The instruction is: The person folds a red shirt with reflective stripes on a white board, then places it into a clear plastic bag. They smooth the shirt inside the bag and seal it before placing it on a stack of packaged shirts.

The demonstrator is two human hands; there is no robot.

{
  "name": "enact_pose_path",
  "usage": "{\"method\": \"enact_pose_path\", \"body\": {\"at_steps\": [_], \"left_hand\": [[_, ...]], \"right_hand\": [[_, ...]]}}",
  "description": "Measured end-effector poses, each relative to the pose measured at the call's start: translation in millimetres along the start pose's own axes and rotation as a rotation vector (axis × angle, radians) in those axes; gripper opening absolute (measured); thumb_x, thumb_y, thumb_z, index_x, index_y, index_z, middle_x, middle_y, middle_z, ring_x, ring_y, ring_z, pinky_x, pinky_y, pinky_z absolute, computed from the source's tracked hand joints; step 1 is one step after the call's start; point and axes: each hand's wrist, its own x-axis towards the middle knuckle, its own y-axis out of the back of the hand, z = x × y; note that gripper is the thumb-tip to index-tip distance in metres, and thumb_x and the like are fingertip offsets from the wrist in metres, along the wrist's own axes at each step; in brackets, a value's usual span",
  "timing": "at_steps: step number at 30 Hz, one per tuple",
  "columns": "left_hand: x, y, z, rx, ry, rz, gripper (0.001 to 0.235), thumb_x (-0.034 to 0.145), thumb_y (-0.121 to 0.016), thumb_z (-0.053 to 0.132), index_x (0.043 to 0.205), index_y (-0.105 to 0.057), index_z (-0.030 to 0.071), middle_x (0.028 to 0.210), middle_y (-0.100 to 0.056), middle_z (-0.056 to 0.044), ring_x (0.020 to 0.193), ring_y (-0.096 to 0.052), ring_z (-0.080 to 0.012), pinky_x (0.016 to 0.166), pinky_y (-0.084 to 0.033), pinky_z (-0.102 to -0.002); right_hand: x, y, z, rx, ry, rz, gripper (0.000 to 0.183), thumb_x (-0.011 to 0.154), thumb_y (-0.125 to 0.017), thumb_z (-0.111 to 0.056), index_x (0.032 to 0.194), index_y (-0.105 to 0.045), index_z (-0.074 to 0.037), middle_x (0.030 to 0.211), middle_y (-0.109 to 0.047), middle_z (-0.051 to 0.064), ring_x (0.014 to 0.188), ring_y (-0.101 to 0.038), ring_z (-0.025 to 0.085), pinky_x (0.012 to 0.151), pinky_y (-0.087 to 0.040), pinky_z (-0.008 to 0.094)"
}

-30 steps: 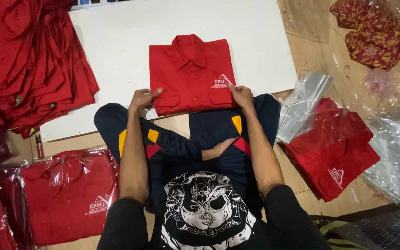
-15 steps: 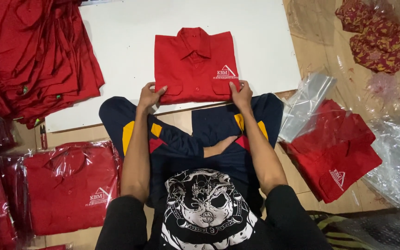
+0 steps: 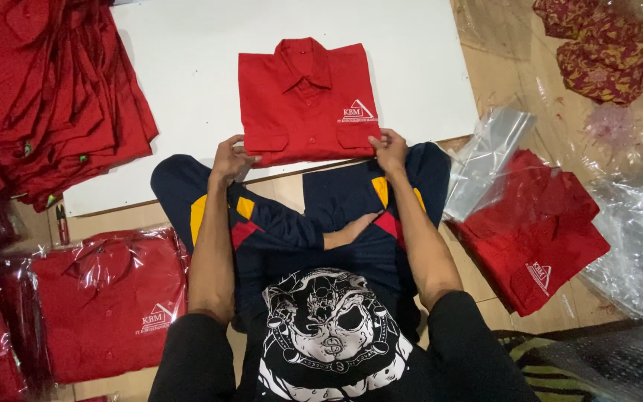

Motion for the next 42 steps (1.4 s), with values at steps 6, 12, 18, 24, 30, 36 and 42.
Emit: {"method": "enact_pose_path", "body": {"at_steps": [6, 12, 18, 24, 30, 36, 42], "left_hand": [[-5, -6, 12, -0.018, 0.052, 0.173, 0.052, 0.079, -0.094, 0.019, 0.122, -0.071, 0.003, 0.1, -0.07, -0.019, 0.085, -0.072, -0.0238, 0.07, -0.065, -0.035], [-54, -30, 84, -0.13, 0.096, 0.029, 0.085, 0.067, -0.098, 0.008, 0.136, -0.054, -0.015, 0.116, -0.061, -0.033, 0.107, -0.067, -0.0408, 0.087, -0.063, -0.045], [10, -9, -6, -0.089, 0.064, 0.281, 0.042, 0.089, -0.089, 0.027, 0.117, -0.073, 0.0, 0.09, -0.069, -0.019, 0.071, -0.071, -0.0191, 0.06, -0.065, -0.031], [25, -3, -12, -0.058, 0.128, 0.289, 0.037, 0.087, -0.088, 0.026, 0.114, -0.074, 0.004, 0.091, -0.072, -0.021, 0.074, -0.077, -0.0274, 0.063, -0.068, -0.038], [86, -16, -32, 0.262, 0.046, 0.429, 0.033, 0.084, -0.088, 0.039, 0.099, -0.079, 0.012, 0.084, -0.076, -0.008, 0.075, -0.073, -0.0215, 0.065, -0.059, -0.038], [63, -13, 32, 0.005, 0.197, 0.257, 0.038, 0.086, -0.085, 0.036, 0.097, -0.077, 0.001, 0.076, -0.066, -0.018, 0.061, -0.066, -0.0249, 0.055, -0.058, -0.036], [155, -12, -28, -0.031, 0.143, 0.485, 0.018, 0.087, -0.08, 0.029, 0.086, -0.08, 0.01, 0.073, -0.07, -0.013, 0.047, -0.064, -0.0246, 0.037, -0.053, -0.034]], "right_hand": [[-9, 1, -16, -0.018, -0.034, 0.139, 0.033, 0.079, -0.094, -0.03, 0.102, -0.078, -0.012, 0.083, -0.073, 0.006, 0.072, -0.07, 0.014, 0.066, -0.057, 0.027], [3, -8, 13, -0.033, -0.015, 0.191, 0.024, 0.078, -0.093, -0.023, 0.097, -0.081, -0.014, 0.076, -0.074, 0.004, 0.066, -0.068, 0.012, 0.06, -0.055, 0.025], [-1, -12, -7, -0.106, 0.048, 0.154, 0.028, 0.084, -0.088, -0.033, 0.105, -0.08, -0.016, 0.084, -0.075, 0.011, 0.075, -0.072, 0.022, 0.07, -0.057, 0.033], [0, -9, -14, -0.241, 0.048, 0.157, 0.028, 0.083, -0.085, -0.042, 0.099, -0.08, -0.02, 0.083, -0.076, 0.007, 0.079, -0.074, 0.027, 0.073, -0.057, 0.038], [32, -29, -26, -0.201, 0.026, 0.159, 0.032, 0.091, -0.077, -0.041, 0.108, -0.076, -0.014, 0.094, -0.076, 0.018, 0.096, -0.072, 0.04, 0.085, -0.057, 0.049], [50, -36, -10, -0.265, -0.053, 0.149, 0.023, 0.093, -0.069, -0.038, 0.099, -0.076, -0.018, 0.082, -0.073, 0.01, 0.09, -0.073, 0.035, 0.082, -0.057, 0.046], [71, -35, -54, -0.124, -0.02, 0.13, 0.028, 0.093, -0.073, -0.04, 0.106, -0.077, -0.015, 0.089, -0.076, 0.01, 0.092, -0.074, 0.032, 0.085, -0.056, 0.044]]}}
